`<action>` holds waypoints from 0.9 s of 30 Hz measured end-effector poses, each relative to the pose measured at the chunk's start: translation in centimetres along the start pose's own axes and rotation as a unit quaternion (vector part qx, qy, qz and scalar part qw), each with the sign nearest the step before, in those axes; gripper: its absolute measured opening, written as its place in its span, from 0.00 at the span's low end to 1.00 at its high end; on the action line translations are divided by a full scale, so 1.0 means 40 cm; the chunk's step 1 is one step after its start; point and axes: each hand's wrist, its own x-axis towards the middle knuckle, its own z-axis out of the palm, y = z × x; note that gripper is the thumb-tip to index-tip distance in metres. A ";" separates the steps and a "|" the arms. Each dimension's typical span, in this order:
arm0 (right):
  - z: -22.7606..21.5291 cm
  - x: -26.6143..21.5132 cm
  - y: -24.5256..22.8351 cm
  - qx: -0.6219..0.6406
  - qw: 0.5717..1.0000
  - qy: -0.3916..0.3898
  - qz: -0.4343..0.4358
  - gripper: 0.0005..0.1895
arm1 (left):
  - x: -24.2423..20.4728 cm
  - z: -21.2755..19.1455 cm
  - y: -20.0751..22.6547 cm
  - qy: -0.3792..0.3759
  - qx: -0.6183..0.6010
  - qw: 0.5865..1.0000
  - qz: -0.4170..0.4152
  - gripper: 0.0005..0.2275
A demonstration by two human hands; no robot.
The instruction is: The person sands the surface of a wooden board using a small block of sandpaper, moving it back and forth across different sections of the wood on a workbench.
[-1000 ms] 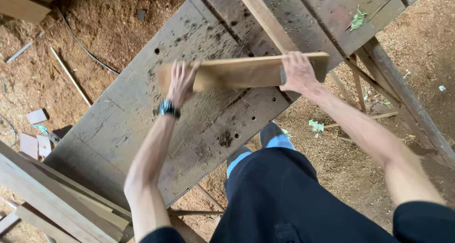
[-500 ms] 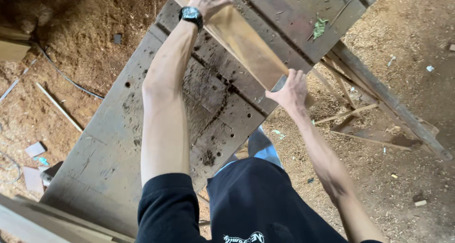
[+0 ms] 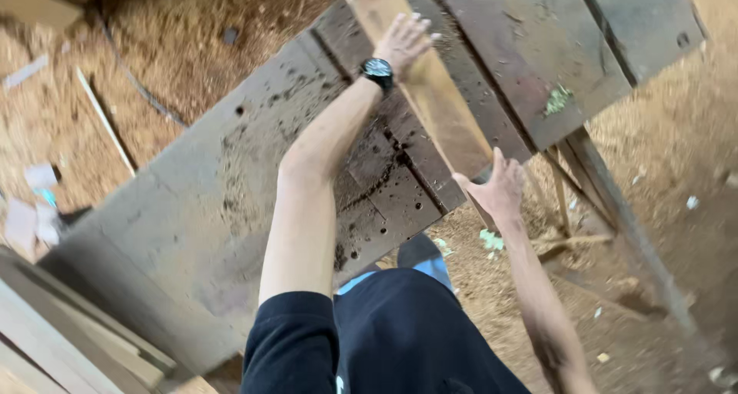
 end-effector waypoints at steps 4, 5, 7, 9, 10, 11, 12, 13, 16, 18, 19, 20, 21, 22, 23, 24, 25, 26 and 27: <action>-0.060 -0.094 -0.007 0.093 0.993 -0.014 0.075 0.52 | -0.223 -0.095 0.127 0.112 -0.138 0.981 -0.070 0.43; -0.058 -0.126 0.000 0.092 0.995 0.007 0.026 0.46 | -0.300 -0.103 0.140 0.124 -0.220 0.964 -0.085 0.42; -0.043 -0.170 0.008 0.078 0.996 0.030 -0.026 0.38 | -0.526 -0.084 0.186 0.265 -0.275 0.910 -0.162 0.39; -0.005 -0.206 0.017 0.064 0.997 -0.021 -0.028 0.34 | -0.795 -0.041 0.219 0.313 -0.343 0.844 -0.269 0.34; 0.019 -0.218 0.018 0.065 0.995 -0.066 -0.025 0.33 | -0.930 -0.017 0.238 0.325 -0.325 0.817 -0.348 0.33; 0.047 -0.219 0.013 0.041 0.994 -0.084 -0.060 0.33 | -1.063 0.006 0.257 0.335 -0.307 0.783 -0.425 0.31; 0.087 -0.227 0.004 0.019 0.991 -0.100 -0.092 0.33 | -1.192 0.027 0.274 0.340 -0.274 0.750 -0.497 0.29; 0.126 -0.234 -0.008 -0.003 0.985 -0.117 -0.123 0.33 | -1.315 0.045 0.294 0.342 -0.240 0.711 -0.566 0.27; 0.213 -0.255 -0.074 -0.107 0.964 -0.170 -0.173 0.34 | -1.674 0.098 0.335 0.343 -0.141 0.599 -0.710 0.27; 0.243 -0.284 -0.137 -0.158 0.949 -0.207 -0.176 0.35 | -1.895 0.139 0.342 0.321 -0.080 0.538 -0.776 0.30; 0.250 -0.298 -0.172 -0.182 0.942 -0.223 -0.174 0.35 | -2.004 0.165 0.345 0.305 -0.058 0.510 -0.802 0.33; 0.258 -0.320 -0.201 -0.198 0.938 -0.222 -0.178 0.35 | -2.110 0.197 0.336 0.275 -0.062 0.487 -0.827 0.38; 0.264 -0.337 -0.233 -0.213 0.934 -0.220 -0.182 0.35 | -2.212 0.230 0.323 0.244 -0.066 0.464 -0.849 0.43; 0.272 -0.365 -0.259 -0.225 0.932 -0.218 -0.181 0.35 | -2.309 0.264 0.307 0.199 -0.058 0.436 -0.876 0.45; 0.276 -0.386 -0.286 -0.228 0.930 -0.221 -0.186 0.35 | -2.391 0.294 0.294 0.154 -0.051 0.407 -0.899 0.48; 0.278 -0.410 -0.306 -0.227 0.929 -0.222 -0.188 0.35 | -2.453 0.320 0.280 0.110 -0.044 0.382 -0.917 0.50; 0.284 -0.432 -0.325 -0.227 0.929 -0.223 -0.190 0.36 | -2.504 0.337 0.275 0.110 -0.049 0.384 -0.915 0.51; 0.289 -0.457 -0.338 -0.218 0.933 -0.221 -0.184 0.36 | -2.541 0.347 0.265 0.112 -0.056 0.389 -0.913 0.52; 0.295 -0.479 -0.350 -0.209 0.936 -0.218 -0.179 0.36 | -2.570 0.351 0.251 0.114 -0.064 0.393 -0.910 0.53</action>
